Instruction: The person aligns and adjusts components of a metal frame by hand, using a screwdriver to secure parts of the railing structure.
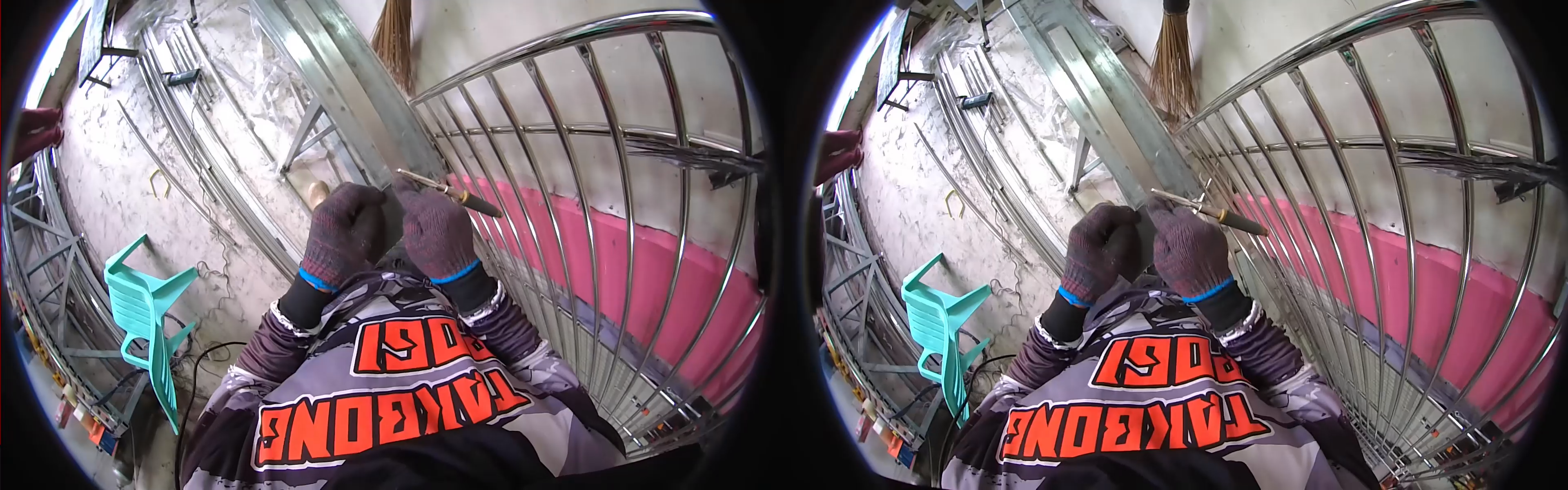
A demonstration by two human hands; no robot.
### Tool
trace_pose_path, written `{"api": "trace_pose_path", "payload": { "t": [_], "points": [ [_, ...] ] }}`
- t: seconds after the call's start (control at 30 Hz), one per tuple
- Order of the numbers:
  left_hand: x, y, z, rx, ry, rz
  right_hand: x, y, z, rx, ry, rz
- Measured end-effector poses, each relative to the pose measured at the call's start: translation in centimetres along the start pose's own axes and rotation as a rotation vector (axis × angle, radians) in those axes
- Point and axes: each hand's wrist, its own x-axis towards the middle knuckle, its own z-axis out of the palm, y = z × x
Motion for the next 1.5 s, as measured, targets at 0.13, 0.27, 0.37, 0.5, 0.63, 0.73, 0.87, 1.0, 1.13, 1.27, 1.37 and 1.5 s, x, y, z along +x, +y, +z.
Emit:
{"api": "trace_pose_path", "payload": {
  "t": [0.13, 0.27, 0.37, 0.5, 0.63, 0.73, 0.87, 1.0, 1.13, 1.27, 1.37, 1.5],
  "points": [
    [0.1, 0.8, 0.0, 0.071, -0.018, -0.057, -0.7, 0.2, -0.6, 0.024, -0.08, 0.086],
    [0.4, -0.6, 0.0, 0.02, 0.012, 0.051, 0.2, 0.4, -0.1, 0.095, 0.051, -0.017],
    [-0.8, -1.5, 0.7, 0.263, -0.029, 0.23, -0.4, 0.1, -0.9, 0.071, -0.067, 0.112],
    [0.6, 0.0, 0.1, 0.059, 0.012, 0.124, 0.5, 0.4, -0.1, 0.161, 0.031, 0.019],
    [-1.1, -0.8, 1.5, 0.075, -0.027, 0.032, -1.7, 1.3, -0.6, 0.164, -0.043, 0.128],
    [0.1, 0.7, 1.0, 0.004, 0.046, 0.056, 0.5, 1.2, 0.1, 0.167, 0.035, 0.0],
    [-1.4, -1.3, 1.8, 0.191, -0.003, 0.043, -2.2, 1.3, -1.0, 0.152, -0.054, 0.14],
    [-0.2, 0.3, 1.3, 0.139, 0.015, -0.012, -0.5, 0.8, -0.7, 0.208, 0.035, 0.06],
    [-1.7, -0.2, 2.5, 0.125, -0.066, 0.161, -3.3, 1.7, -2.0, 0.251, -0.048, 0.102],
    [-1.4, 1.1, 1.9, 0.175, -0.026, 0.141, -2.9, 0.3, -3.2, 0.247, -0.002, 0.075],
    [-0.3, 0.1, 1.2, 0.156, -0.044, 0.086, -2.0, 1.9, -0.4, 0.194, 0.049, 0.017],
    [-0.2, 0.1, 0.8, 0.228, -0.039, 0.173, -1.4, 1.3, -0.5, 0.156, -0.025, 0.059]
  ]
}}
